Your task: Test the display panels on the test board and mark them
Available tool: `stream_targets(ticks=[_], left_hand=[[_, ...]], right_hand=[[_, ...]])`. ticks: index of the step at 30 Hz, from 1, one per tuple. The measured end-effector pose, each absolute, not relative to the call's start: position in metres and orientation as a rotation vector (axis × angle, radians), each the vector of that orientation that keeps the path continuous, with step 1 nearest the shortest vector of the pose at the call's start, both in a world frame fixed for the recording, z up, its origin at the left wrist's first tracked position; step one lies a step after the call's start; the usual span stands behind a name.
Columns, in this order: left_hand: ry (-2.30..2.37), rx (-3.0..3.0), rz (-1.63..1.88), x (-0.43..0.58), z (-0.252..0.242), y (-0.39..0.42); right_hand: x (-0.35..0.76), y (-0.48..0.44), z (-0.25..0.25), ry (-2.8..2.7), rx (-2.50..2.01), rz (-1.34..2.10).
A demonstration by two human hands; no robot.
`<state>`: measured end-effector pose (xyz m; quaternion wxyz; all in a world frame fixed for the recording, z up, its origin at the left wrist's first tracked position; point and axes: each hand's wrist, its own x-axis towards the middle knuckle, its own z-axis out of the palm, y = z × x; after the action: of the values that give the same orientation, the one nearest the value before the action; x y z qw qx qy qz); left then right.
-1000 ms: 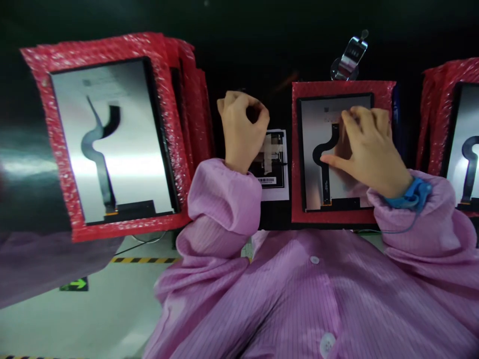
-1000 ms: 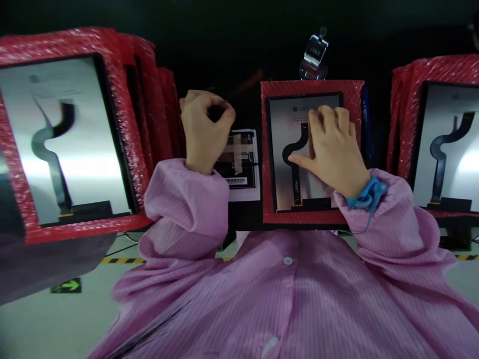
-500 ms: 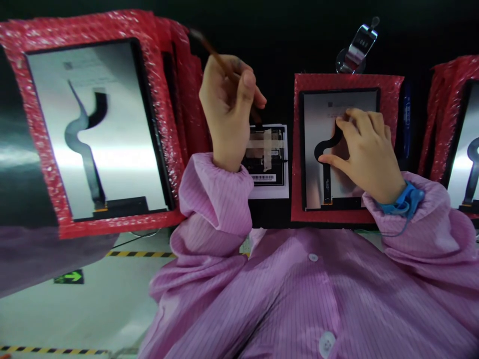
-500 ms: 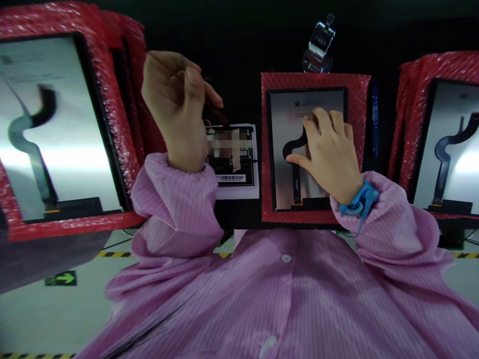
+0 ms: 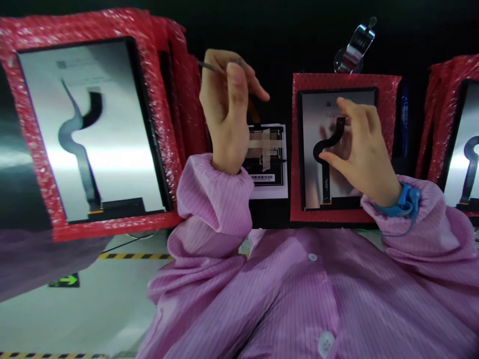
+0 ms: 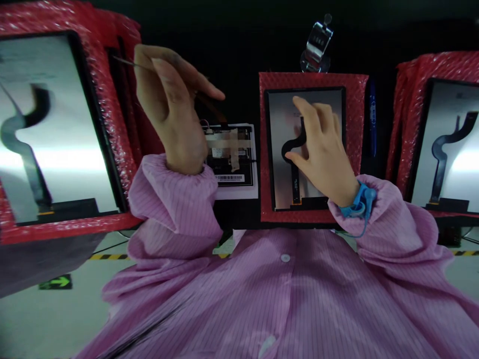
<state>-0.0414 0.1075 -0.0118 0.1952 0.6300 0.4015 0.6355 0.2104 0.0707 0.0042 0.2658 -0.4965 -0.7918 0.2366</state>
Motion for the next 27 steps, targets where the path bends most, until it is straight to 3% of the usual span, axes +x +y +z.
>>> stream_targets(ticks=[7,18,27], left_hand=[[1.162,1.861,1.608,-0.043,-0.012,0.102],[1.255,1.978,1.274,-0.039,0.006,0.085],[1.068,2.194,1.056,-0.041,0.006,0.082]], right_hand=[[0.196,0.064,0.014,-1.554,-1.195,1.108],[0.191,0.057,0.012,-1.44,-0.902,1.539],[0.194,0.071,0.011,-2.147,-0.859,1.026]])
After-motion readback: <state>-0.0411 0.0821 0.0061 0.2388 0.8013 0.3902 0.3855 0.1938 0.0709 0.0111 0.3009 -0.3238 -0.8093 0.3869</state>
